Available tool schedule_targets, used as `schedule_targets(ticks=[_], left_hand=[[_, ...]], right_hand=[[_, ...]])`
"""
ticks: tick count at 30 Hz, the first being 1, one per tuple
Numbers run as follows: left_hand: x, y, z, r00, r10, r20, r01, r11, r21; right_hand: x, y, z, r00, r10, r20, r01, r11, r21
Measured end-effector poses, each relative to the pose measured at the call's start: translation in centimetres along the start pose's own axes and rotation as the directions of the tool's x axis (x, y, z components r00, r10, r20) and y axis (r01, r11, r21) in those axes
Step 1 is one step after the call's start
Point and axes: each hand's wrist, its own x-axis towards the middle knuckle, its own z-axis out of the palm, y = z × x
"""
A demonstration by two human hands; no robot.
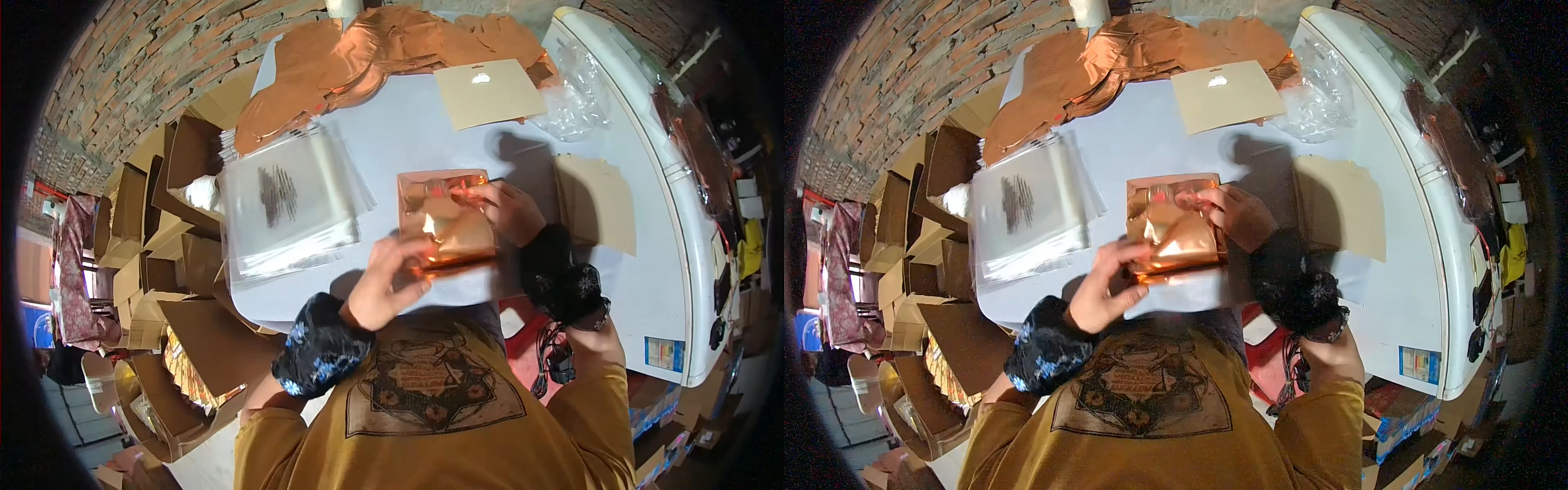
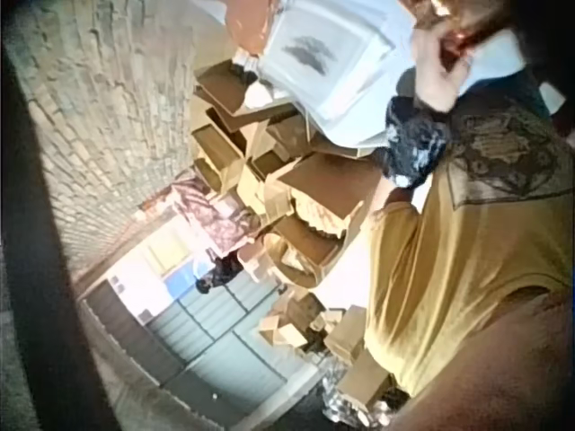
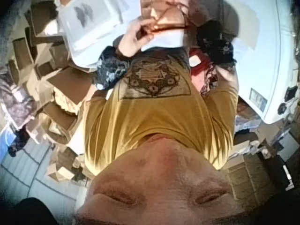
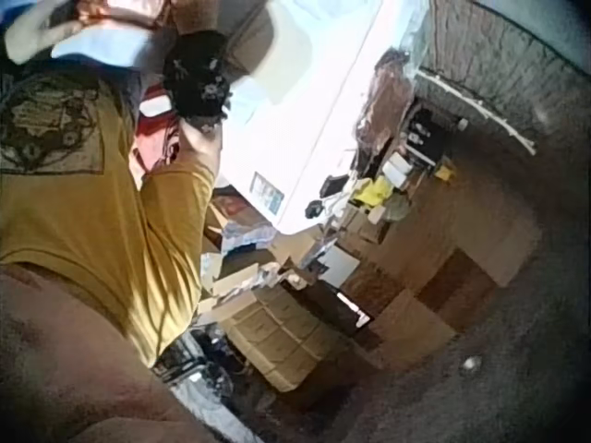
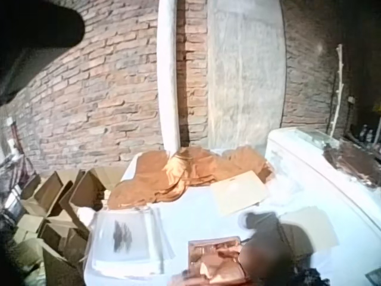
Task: The person folds copper foil sheets by hand and places them into clear plastic bags.
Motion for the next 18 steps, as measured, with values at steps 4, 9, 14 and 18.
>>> schedule_targets(ticks=[4, 9, 14, 18], left_hand=[[-2.3, 0.4, 0.2, 0.961, 0.271, 0.055, -0.275, 0.917, 0.288], [-3.7, 0.2, -1.1, 0.915, 0.328, 0.236, -0.386, 0.881, 0.274], [-3.2, -0.6, -1.5, 0.998, 0.056, 0.009, -0.056, 0.998, 0.008], [2.5, -0.5, -2.8, 0.967, 0.209, -0.144, -0.136, 0.906, 0.401]], right_hand=[[0.1, -0.1, -0.3, 1.000, 0.003, -0.009, -0.003, 1.000, -0.003], [0.0, -0.2, -0.4, 0.999, 0.003, -0.038, -0.001, 0.998, 0.063], [-0.1, -0.2, -0.2, 1.000, 0.021, -0.016, -0.020, 0.996, 0.082], [-0.4, 0.1, -0.1, 0.999, 0.025, -0.022, -0.022, 0.994, 0.104]])
